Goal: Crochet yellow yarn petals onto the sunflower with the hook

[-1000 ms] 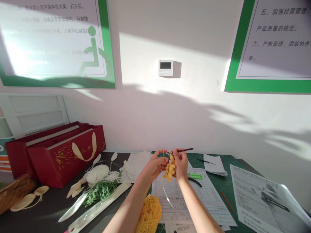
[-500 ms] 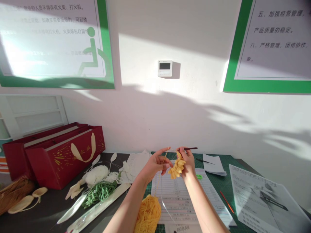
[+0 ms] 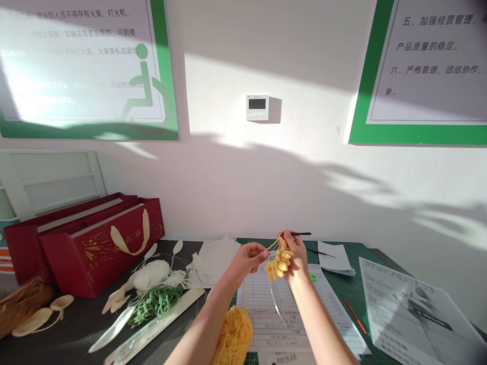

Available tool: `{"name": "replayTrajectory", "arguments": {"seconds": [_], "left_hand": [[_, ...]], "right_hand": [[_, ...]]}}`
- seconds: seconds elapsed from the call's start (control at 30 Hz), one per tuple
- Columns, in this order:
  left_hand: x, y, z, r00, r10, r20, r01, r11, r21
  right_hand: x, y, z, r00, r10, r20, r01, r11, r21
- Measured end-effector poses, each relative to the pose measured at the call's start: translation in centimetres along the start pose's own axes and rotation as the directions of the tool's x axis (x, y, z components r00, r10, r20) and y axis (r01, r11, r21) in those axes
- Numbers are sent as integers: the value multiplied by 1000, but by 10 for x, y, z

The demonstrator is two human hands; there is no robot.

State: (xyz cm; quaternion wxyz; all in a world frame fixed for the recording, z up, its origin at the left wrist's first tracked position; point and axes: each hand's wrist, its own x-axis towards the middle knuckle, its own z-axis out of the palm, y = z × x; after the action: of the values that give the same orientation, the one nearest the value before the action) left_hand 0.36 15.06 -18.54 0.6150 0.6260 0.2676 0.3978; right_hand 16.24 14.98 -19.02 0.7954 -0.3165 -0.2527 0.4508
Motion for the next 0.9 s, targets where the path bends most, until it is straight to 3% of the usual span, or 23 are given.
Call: {"name": "replayTrajectory", "arguments": {"seconds": [0.17,0.33,0.53,0.7,0.8,0.9], "left_hand": [[-1,5,-10,999,-5,-51,-1,993,-118],[-4,19,-6,979,73,-188,-121,959,-257],[-1,12,13,944,79,-321,-133,980,-149],[5,5,8,880,56,-472,-110,990,-87],[3,9,0,881,32,-472,-113,983,-144],[1,15,-3,918,9,-397,-127,954,-272]], "right_hand": [[-5,-3,2,999,-41,-4,41,999,19],[-11,-3,6,998,-46,36,45,999,22],[-17,-4,14,997,-11,78,10,1000,9],[-18,-6,14,995,22,95,-20,1000,-23],[-18,-5,13,992,41,116,-34,998,-57],[-18,-3,13,988,57,141,-44,995,-94]]}}
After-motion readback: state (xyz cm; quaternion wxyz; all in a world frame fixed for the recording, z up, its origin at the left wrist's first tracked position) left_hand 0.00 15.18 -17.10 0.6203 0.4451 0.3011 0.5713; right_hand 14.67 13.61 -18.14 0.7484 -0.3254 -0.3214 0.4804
